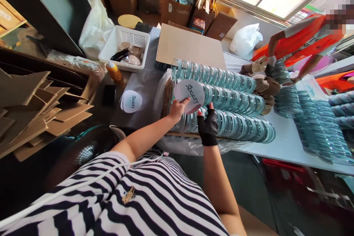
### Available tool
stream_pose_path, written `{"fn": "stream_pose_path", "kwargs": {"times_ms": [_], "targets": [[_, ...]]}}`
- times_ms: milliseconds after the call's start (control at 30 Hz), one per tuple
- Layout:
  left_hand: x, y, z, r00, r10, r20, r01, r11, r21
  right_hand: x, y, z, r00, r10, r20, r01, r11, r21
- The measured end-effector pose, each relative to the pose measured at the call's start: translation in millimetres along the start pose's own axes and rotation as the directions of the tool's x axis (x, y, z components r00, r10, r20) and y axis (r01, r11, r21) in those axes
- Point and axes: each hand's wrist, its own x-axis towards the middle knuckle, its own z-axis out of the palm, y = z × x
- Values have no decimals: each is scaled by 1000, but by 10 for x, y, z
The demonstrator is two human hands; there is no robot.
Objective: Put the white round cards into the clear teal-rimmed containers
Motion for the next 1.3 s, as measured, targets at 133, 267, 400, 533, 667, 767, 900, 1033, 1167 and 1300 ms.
{"fn": "stream_pose_path", "kwargs": {"times_ms": [133,267,400,533,667,767,900,1033,1167,1300], "targets": [[-138,98,-37,1000,5,1,-5,999,33,75,-212,4,969,-219,-113,206,972,-113],[-226,164,-58,997,-67,36,65,997,50,17,-407,62,992,-118,-50,115,992,-56],[-82,267,-136,995,-24,99,24,1000,2,-166,-385,-167,970,187,-153,-206,971,-120],[169,380,-279,989,120,91,-113,991,-78,-774,-277,-484,996,75,44,-59,952,-301],[253,341,-345,993,87,84,-84,996,-44,-1086,-359,-270,917,130,377,50,901,-432],[246,289,-345,994,84,65,-80,996,-48,-917,-483,121,873,186,450,47,887,-459],[265,306,-353,996,83,43,-79,994,-74,-726,-468,399,900,163,405,0,928,-373],[293,377,-380,998,59,3,-58,982,-180,-736,-332,436,948,106,299,-14,956,-294],[316,452,-405,998,-2,-63,-15,964,-265,-643,-333,516,944,56,324,83,913,-399],[320,456,-395,990,-18,-141,-27,950,-312,-583,-418,536,903,4,431,199,883,-425]]}}
